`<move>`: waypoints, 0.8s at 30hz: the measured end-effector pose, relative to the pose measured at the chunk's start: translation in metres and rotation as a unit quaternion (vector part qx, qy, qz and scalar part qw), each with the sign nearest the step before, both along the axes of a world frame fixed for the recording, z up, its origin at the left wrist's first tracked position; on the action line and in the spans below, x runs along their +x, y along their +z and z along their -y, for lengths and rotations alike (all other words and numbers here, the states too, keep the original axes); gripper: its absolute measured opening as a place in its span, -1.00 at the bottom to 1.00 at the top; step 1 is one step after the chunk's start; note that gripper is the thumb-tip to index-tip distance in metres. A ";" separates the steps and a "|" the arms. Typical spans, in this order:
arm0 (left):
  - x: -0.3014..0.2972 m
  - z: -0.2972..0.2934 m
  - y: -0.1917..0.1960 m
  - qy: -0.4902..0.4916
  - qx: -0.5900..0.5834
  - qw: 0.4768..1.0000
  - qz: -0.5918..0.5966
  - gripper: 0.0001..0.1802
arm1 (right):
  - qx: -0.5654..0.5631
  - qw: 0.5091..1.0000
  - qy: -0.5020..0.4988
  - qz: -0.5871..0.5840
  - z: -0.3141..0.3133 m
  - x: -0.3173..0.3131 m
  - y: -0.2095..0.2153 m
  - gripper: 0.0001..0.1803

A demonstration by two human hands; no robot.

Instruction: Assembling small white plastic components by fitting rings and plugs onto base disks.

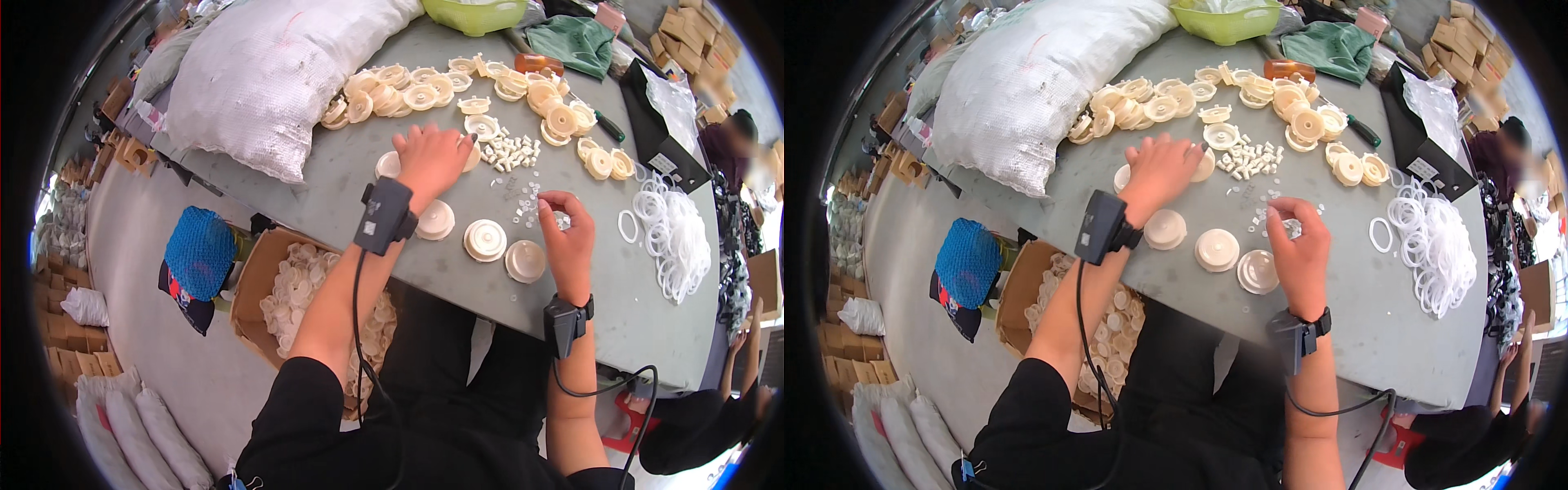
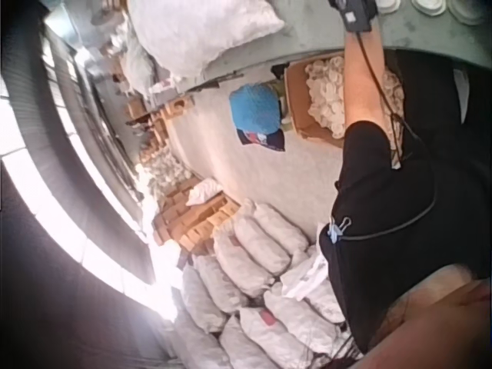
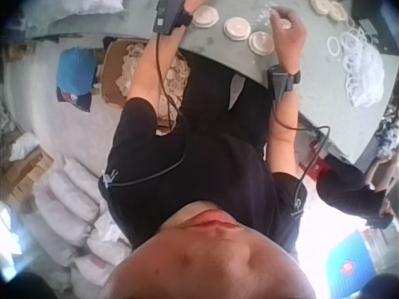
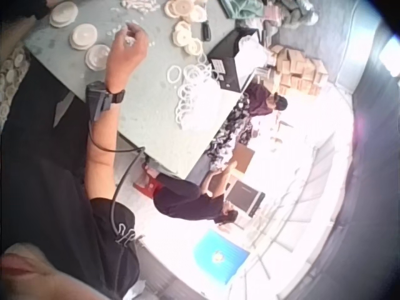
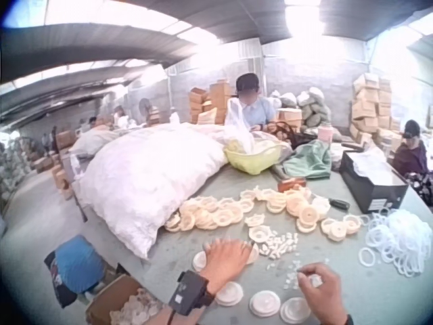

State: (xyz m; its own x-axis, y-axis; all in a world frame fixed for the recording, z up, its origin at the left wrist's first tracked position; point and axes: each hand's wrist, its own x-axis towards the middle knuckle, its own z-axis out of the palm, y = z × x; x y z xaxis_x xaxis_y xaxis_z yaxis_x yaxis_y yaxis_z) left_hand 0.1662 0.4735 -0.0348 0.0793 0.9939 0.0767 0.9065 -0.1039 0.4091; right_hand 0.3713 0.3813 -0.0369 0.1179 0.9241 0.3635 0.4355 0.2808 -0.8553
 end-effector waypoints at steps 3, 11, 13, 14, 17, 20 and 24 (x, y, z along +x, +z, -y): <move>-0.003 -0.020 -0.002 0.022 -0.011 0.992 -0.126 -0.55 | 0.007 1.000 0.005 -0.008 0.002 -0.005 0.003 -0.85; 0.021 -0.044 -0.020 -0.039 0.192 0.975 -0.106 -0.61 | 0.017 1.000 -0.007 -0.018 0.003 0.000 0.005 -0.87; 0.024 -0.055 -0.017 -0.077 0.110 0.986 -0.097 -0.66 | 0.016 1.000 -0.008 -0.024 0.004 -0.001 0.007 -0.87; 0.023 -0.060 -0.015 -0.085 0.056 0.990 -0.096 -0.71 | 0.021 0.999 0.001 -0.026 0.004 -0.002 0.007 -0.87; 0.017 -0.068 -0.014 -0.119 0.054 0.989 -0.076 -0.80 | 0.029 0.999 0.009 -0.028 0.004 -0.001 0.005 -0.87; 0.005 -0.066 -0.001 -0.030 0.004 0.962 0.271 -0.75 | 0.041 0.999 0.008 -0.021 0.003 0.001 0.002 -0.88; -0.035 -0.070 -0.015 0.033 -0.071 0.949 0.305 -0.73 | 0.049 0.998 0.018 -0.026 0.004 -0.003 0.005 -0.88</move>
